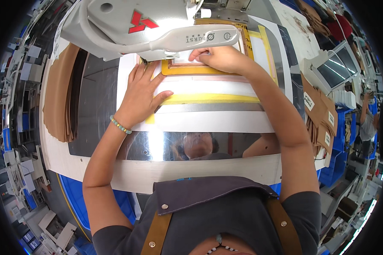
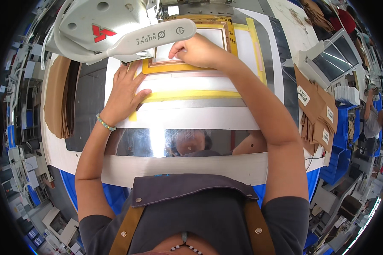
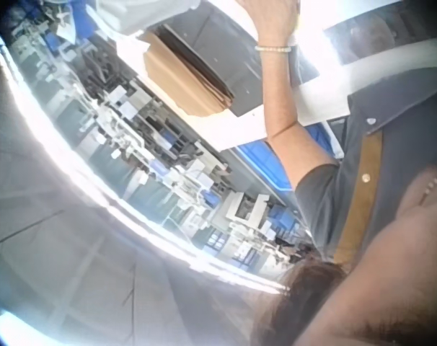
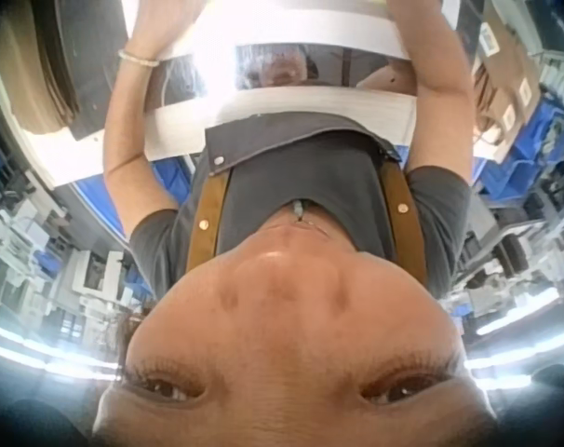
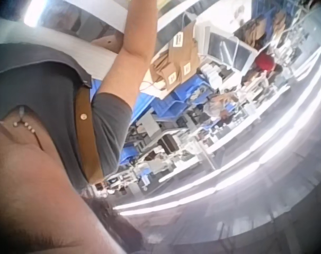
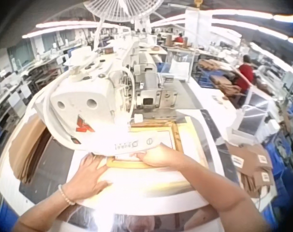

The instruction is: The person positions fabric pieces and labels into a sewing machine frame to stitch them together, then removes each finished piece and places it into a bin.

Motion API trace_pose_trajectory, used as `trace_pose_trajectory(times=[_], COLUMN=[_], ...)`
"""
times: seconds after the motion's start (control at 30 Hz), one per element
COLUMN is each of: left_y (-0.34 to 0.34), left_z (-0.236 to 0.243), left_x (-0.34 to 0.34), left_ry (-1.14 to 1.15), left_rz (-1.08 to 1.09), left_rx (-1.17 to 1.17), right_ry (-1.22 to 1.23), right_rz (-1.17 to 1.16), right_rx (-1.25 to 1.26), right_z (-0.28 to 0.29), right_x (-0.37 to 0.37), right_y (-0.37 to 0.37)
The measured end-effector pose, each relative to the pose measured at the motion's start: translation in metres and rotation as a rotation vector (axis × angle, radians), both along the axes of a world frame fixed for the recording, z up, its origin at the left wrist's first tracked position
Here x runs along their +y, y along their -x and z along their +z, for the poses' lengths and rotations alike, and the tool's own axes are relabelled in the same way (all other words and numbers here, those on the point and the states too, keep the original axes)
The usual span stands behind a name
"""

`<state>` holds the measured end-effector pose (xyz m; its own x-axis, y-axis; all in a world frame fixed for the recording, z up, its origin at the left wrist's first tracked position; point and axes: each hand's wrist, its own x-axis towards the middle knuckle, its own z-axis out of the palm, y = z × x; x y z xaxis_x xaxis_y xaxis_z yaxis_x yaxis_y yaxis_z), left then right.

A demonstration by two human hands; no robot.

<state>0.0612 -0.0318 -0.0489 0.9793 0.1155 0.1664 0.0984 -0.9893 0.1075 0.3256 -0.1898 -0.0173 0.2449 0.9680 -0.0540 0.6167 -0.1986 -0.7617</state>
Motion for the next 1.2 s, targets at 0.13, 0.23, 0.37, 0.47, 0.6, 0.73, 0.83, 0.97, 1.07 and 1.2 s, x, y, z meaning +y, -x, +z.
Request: trace_pose_trajectory(times=[0.13, 0.23, 0.37, 0.47, 0.6, 0.73, 0.83, 0.97, 1.07, 1.2], left_y=[-0.003, -0.005, -0.006, -0.007, -0.002, 0.000, 0.000, 0.000, 0.000, 0.000], left_z=[0.001, 0.001, 0.007, 0.009, 0.008, 0.004, 0.004, 0.001, 0.000, -0.003], left_x=[-0.002, -0.003, -0.005, -0.004, 0.000, -0.001, -0.003, -0.004, -0.003, -0.002], left_ry=[0.041, 0.043, 0.067, 0.066, 0.037, -0.011, -0.016, -0.025, -0.037, -0.018], left_rz=[-0.008, -0.008, 0.016, 0.025, -0.004, 0.008, 0.018, 0.019, 0.022, 0.009], left_rx=[-0.022, -0.033, -0.033, -0.016, -0.006, 0.008, 0.020, 0.003, 0.008, -0.036], right_ry=[0.111, -0.007, -0.006, 0.090, 0.260, 0.254, 0.317, 0.400, 0.496, 0.567], right_rz=[-0.026, 0.021, -0.105, -0.026, 0.041, 0.025, 0.036, 0.071, 0.095, 0.075], right_rx=[0.038, -0.016, -0.095, -0.148, -0.293, -0.276, -0.322, -0.418, -0.480, -0.756], right_z=[0.003, 0.003, 0.041, 0.045, 0.040, 0.041, 0.045, 0.043, 0.047, 0.034], right_x=[0.007, 0.003, -0.025, -0.043, -0.062, -0.069, -0.067, -0.060, -0.051, -0.047], right_y=[0.009, -0.006, -0.042, -0.078, -0.074, -0.060, -0.056, -0.054, -0.052, -0.032])
